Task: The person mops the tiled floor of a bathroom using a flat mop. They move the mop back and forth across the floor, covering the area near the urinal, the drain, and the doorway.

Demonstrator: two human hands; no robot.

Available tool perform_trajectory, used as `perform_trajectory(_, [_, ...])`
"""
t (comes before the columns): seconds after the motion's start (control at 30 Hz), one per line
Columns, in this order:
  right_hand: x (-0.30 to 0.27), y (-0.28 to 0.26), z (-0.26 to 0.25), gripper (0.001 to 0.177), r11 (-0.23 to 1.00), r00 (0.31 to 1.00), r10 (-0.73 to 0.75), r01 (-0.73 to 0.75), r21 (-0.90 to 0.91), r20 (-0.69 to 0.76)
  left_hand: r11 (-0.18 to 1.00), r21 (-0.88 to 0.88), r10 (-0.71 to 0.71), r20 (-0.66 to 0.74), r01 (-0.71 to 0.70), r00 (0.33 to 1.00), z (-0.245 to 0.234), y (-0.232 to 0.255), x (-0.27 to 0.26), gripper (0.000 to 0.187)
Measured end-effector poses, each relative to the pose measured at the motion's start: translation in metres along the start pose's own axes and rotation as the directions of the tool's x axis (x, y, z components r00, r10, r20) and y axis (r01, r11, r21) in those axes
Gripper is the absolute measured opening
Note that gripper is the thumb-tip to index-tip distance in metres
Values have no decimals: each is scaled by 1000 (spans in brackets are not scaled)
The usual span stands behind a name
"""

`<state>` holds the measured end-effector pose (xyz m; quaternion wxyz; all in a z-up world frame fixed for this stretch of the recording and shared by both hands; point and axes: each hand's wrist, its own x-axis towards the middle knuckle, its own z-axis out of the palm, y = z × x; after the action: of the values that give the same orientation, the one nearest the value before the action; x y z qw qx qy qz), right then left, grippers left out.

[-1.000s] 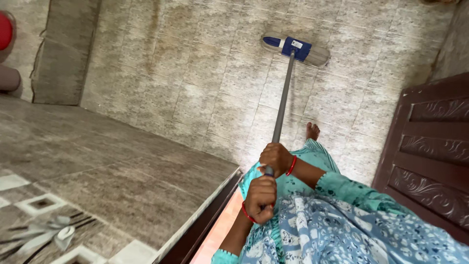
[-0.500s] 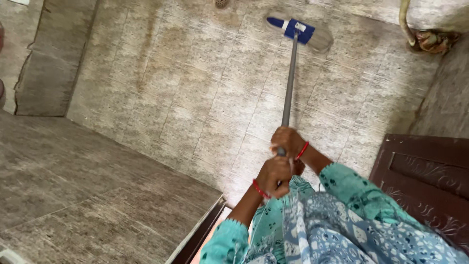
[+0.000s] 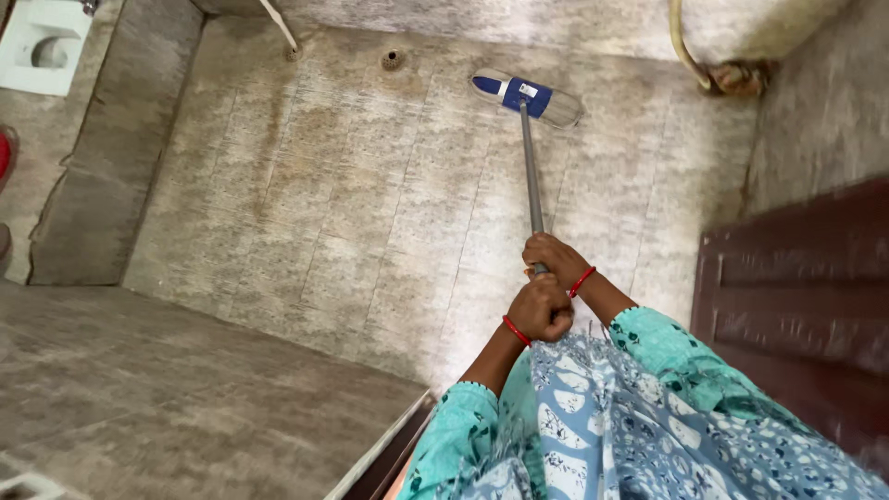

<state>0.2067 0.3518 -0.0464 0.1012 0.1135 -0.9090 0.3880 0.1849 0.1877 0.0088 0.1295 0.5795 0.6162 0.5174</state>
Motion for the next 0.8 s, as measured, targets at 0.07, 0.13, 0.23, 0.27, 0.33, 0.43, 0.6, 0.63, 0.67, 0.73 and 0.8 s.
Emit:
perform_trajectory(0.07, [-23, -40, 21, 25, 997, 997, 74, -74, 8, 2, 1000, -16, 5, 27, -5, 1000, -3, 27, -36, 5])
perform_trajectory(0.13, [-48, -83, 44, 24, 984, 984, 178, -178, 22, 30, 1000, -7, -12, 57, 12, 998, -7, 60, -73, 8])
perform_trajectory(0.23, [-69, -142, 62, 23, 989, 998, 13, -4, 145, -61, 999, -50, 19, 45, -17, 999, -24, 114, -118, 9])
perform_trajectory(0.27, [-74, -163, 65, 21, 993, 997, -13, 21, 116, -72, 998, -66, 17, 59, -13, 998, -31, 132, -128, 9])
perform_trajectory(0.33, [-76, -206, 60, 20, 996, 994, -65, 71, 59, -90, 995, -98, 11, 87, -2, 996, -46, 167, -143, 9])
perform_trajectory(0.43, [-72, -257, 39, 33, 958, 947, -267, 282, 59, -180, 984, -162, -55, 77, 67, 996, -72, 200, -147, 6])
perform_trajectory(0.6, [-64, -252, 57, 21, 941, 942, -237, 284, 185, -238, 985, -175, 4, 17, -1, 1000, -70, 212, -130, 8])
perform_trajectory(0.63, [-66, -241, 66, 22, 940, 934, -255, 300, 164, -250, 986, -167, 27, -5, -27, 1000, -67, 209, -126, 9])
perform_trajectory(0.67, [-68, -226, 73, 23, 938, 925, -275, 318, 140, -261, 980, -192, 48, -23, -51, 999, -64, 205, -121, 10])
perform_trajectory(0.73, [-73, -194, 83, 28, 932, 909, -309, 347, 100, -279, 965, -244, 78, -61, -91, 995, -57, 196, -116, 13])
perform_trajectory(0.8, [-75, -160, 83, 27, 943, 925, -299, 324, 73, -234, 975, -201, 85, -46, -93, 995, -46, 179, -101, 13])
